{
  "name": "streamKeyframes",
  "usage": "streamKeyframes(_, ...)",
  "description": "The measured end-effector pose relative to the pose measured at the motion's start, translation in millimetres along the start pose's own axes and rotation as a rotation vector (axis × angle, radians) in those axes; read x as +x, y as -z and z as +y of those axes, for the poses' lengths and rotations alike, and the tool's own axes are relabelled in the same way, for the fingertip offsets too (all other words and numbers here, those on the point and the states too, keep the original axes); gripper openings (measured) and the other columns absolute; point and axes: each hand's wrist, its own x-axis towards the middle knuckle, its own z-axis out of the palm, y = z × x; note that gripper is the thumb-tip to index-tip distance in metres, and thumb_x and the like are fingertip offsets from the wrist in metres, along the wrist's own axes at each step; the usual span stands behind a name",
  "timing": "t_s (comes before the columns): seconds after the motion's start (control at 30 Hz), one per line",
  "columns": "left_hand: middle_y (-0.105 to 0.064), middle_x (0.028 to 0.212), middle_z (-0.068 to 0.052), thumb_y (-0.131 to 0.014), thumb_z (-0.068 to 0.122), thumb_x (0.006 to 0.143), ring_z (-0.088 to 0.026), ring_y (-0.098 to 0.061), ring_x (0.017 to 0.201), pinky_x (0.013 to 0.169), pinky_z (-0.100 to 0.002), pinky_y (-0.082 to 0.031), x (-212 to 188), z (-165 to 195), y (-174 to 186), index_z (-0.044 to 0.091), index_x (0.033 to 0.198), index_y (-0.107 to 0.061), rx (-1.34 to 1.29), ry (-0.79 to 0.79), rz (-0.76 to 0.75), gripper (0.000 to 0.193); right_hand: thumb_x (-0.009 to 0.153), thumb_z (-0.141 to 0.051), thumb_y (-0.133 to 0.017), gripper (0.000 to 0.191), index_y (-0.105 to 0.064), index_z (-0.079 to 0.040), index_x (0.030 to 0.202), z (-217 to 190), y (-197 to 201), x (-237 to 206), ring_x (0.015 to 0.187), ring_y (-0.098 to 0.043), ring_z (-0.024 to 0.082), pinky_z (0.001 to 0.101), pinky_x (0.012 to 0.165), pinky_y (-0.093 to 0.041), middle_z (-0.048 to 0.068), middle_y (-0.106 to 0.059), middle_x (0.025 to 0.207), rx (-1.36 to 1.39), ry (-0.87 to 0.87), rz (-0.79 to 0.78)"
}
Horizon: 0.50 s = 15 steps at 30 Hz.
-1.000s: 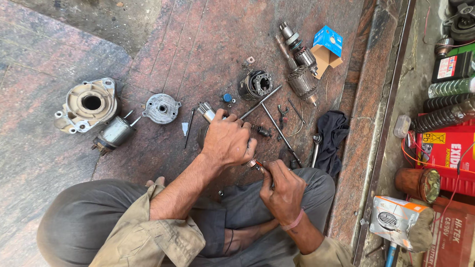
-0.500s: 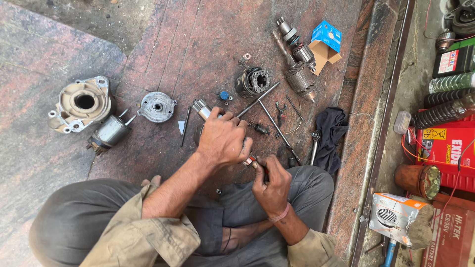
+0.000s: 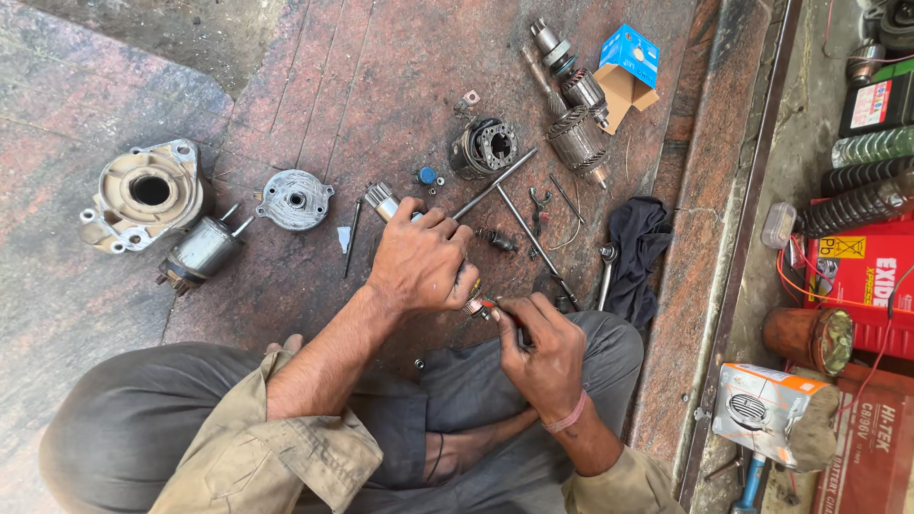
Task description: The person sits on the workshop floor repairing a starter motor. They hold the starter body and use a screwdriver to work on the solenoid and brush assembly, then fit the armature into the housing and use a wrench on the reassembled unit.
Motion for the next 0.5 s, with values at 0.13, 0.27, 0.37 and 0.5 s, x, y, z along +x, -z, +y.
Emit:
streamKeyframes(0.13, -0.071, 0.081, -0.009, -0.063, 0.042, 0.075, -0.026, -0.067, 0.083, 0.087, -0.049, -0.041, -1, -1, -1, 0.007, 0.081, -0.068, 0.006, -0.005, 0.008, 0.036, 0.082, -0.004, -0.077, 0.014, -0.072, -0.007, 0.095, -7, 4, 4, 0.070, -0.068, 0.029, 0.0382, 0.059, -0.052, 0.008, -0.066, 0.082, -0.071, 0.053, -0.007)
streamKeyframes(0.27, -0.070, 0.080, -0.009, -0.063, 0.043, 0.075, -0.026, -0.066, 0.082, 0.088, -0.049, -0.041, -1, -1, -2, 0.008, 0.080, -0.067, 0.005, -0.002, 0.000, 0.035, 0.082, -0.007, -0.076, 0.012, -0.070, -0.009, 0.093, -12, 11, 8, 0.069, -0.067, 0.030, 0.0408, 0.060, -0.051, 0.007, -0.065, 0.082, -0.181, 0.095, -0.082)
streamKeyframes(0.37, -0.070, 0.078, -0.009, -0.063, 0.043, 0.075, -0.026, -0.066, 0.081, 0.088, -0.049, -0.041, 0, -1, -1, 0.007, 0.078, -0.067, -0.005, 0.002, 0.009, 0.036, 0.082, -0.008, -0.074, 0.013, -0.068, -0.008, 0.093, -12, 13, 11, 0.066, -0.065, 0.031, 0.0429, 0.059, -0.050, 0.009, -0.063, 0.081, -0.232, 0.112, -0.144)
streamKeyframes(0.5, -0.070, 0.077, -0.009, -0.063, 0.042, 0.076, -0.026, -0.066, 0.082, 0.088, -0.048, -0.042, 0, 1, 1, 0.007, 0.078, -0.068, -0.021, 0.031, 0.010, 0.035, 0.084, -0.006, -0.070, 0.012, -0.063, -0.007, 0.093, -10, 9, 11, 0.067, -0.065, 0.034, 0.0444, 0.058, -0.048, 0.010, -0.062, 0.084, -0.213, 0.110, -0.180)
